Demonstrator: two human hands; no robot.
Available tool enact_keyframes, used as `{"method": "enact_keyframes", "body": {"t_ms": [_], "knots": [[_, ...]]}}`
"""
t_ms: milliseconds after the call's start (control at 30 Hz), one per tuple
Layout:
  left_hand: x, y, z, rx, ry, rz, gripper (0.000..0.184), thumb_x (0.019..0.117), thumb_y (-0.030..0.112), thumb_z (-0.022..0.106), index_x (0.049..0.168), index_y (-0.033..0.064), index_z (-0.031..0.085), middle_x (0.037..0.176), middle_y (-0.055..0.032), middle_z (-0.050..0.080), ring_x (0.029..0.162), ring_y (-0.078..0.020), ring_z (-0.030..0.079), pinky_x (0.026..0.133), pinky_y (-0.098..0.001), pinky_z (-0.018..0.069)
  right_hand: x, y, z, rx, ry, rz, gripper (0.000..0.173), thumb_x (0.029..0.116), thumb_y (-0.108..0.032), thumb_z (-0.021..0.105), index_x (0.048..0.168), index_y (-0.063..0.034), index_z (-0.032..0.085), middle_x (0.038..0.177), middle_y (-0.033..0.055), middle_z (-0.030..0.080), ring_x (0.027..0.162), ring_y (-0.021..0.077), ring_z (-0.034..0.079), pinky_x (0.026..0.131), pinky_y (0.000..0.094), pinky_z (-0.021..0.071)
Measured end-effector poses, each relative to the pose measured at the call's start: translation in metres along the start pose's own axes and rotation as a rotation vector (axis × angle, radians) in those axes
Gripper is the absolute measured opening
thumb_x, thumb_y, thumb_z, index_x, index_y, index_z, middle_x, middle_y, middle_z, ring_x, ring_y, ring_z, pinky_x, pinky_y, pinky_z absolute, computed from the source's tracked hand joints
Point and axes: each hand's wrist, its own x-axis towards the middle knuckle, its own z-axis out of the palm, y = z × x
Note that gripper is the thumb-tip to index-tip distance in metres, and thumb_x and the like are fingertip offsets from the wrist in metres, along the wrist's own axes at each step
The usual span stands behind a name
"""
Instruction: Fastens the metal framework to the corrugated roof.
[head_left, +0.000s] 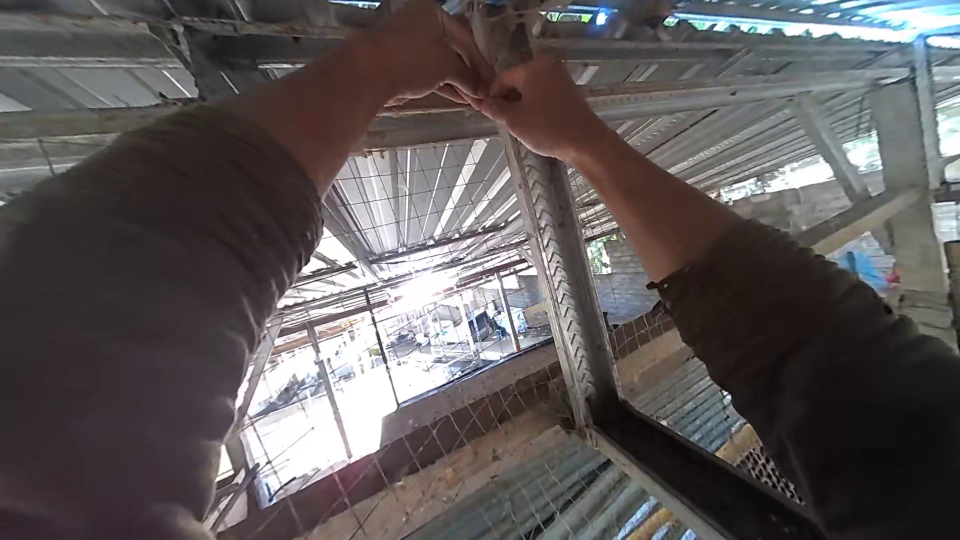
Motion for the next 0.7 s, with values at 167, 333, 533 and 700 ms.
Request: {"method": "enact_keyframes", "body": {"t_ms": [167, 333, 533, 700], "knots": [[-0.002, -0.003, -0.003, 0.235, 0.047, 0.111, 0.007, 0.0894, 0.005, 0.076, 0.096, 0.0077, 0.076, 0.092, 0.0006, 0.076, 0.086, -0.0039, 0.071, 0.086, -0.0244, 0.0581, 0.004, 0.005, 0.0, 0.105, 0.067, 0.062, 0.023, 0.0987, -0.012, 0.057, 0.116, -0.0077, 0.071, 0.103, 0.0089, 0.071, 0.094, 0.0169, 0.066, 0.086, 0.0394, 0.0515], [-0.003, 0.002, 0.001, 0.531, 0.069, 0.259, 0.009, 0.097, 0.009, 0.067, 0.1, 0.0061, 0.075, 0.098, -0.0075, 0.072, 0.092, -0.0143, 0.066, 0.089, -0.0404, 0.0513, 0.018, 0.005, 0.002, 0.066, 0.012, 0.054, 0.023, 0.1032, -0.015, 0.057, 0.118, -0.007, 0.072, 0.115, 0.0107, 0.07, 0.108, 0.0183, 0.065, 0.097, 0.0396, 0.0487], [0.003, -0.025, 0.009, 0.807, 0.173, 0.811, 0.018, 0.0996, -0.003, 0.052, 0.098, -0.0097, 0.068, 0.106, -0.0282, 0.068, 0.101, -0.0461, 0.067, 0.092, -0.058, 0.052, 0.027, 0.006, 0.004, 0.16, 0.005, 0.092, 0.022, 0.1051, -0.018, 0.055, 0.114, -0.0063, 0.071, 0.113, 0.007, 0.069, 0.105, 0.0131, 0.063, 0.094, 0.0365, 0.0484], [0.002, -0.037, 0.018, 0.83, 0.27, 0.883, 0.016, 0.101, -0.004, 0.051, 0.103, -0.0086, 0.067, 0.118, -0.0266, 0.068, 0.107, -0.0444, 0.068, 0.094, -0.0549, 0.0529, 0.033, 0.015, 0.004, 0.201, 0.038, 0.023, 0.036, 0.1032, -0.017, 0.06, 0.138, -0.0088, 0.06, 0.118, 0.0099, 0.068, 0.103, 0.0153, 0.065, 0.094, 0.0352, 0.0516]]}}
